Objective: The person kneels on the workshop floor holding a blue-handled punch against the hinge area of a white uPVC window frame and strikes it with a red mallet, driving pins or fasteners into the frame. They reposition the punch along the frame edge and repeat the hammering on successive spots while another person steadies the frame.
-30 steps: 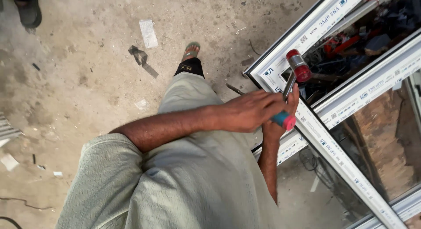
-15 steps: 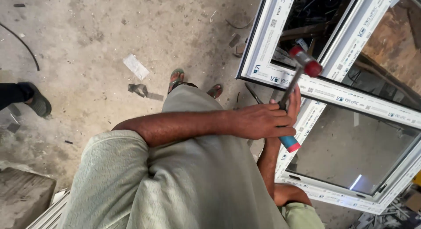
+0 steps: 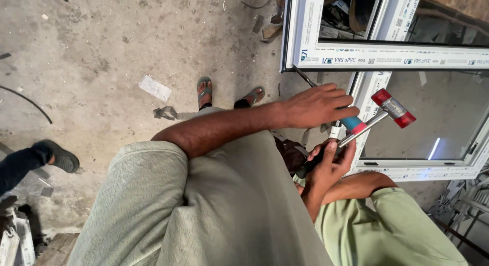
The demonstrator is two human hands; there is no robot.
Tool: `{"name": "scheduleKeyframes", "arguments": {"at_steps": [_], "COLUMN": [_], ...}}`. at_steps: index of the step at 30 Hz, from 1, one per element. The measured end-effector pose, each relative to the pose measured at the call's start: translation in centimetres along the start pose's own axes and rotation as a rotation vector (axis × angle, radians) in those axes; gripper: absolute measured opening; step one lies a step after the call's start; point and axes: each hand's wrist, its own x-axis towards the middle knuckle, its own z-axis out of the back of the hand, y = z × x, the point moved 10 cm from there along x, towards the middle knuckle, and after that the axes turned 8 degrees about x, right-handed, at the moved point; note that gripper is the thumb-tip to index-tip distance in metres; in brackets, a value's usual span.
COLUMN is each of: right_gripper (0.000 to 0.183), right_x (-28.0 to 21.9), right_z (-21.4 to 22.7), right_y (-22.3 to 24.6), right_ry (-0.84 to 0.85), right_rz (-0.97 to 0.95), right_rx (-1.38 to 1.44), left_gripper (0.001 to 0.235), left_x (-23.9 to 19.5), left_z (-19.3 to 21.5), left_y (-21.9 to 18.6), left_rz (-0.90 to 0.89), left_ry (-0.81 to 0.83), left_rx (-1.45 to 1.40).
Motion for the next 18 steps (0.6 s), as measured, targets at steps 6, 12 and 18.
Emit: {"name": "scheduleKeyframes", "arguments": {"at_steps": [6,12,18], "right_gripper": [0.048,0.051,0.056], "right_x": [-1.8,-3.0,-3.2], "right_z": [1.2,2.1,2.3], "right_y": [-0.7,0.0,1.2], "right_ry": [0.013,0.007,-0.007], "right_rz": [-0.092,-0.113,-0.078], "right_rx": [0.118,0.196,0.138], "left_gripper": [0.037,0.045,0.048], "left_x": [-0.1,0.3,0.5], "left_z": [-1.2,-2.5,-2.6], "left_y": [0.0,0.6,1.2], "left_rz": [-0.010,0.040,0.073], "left_ry": [-0.011,0.046,0.028], "left_rx": [0.097,0.074,0.084]}}
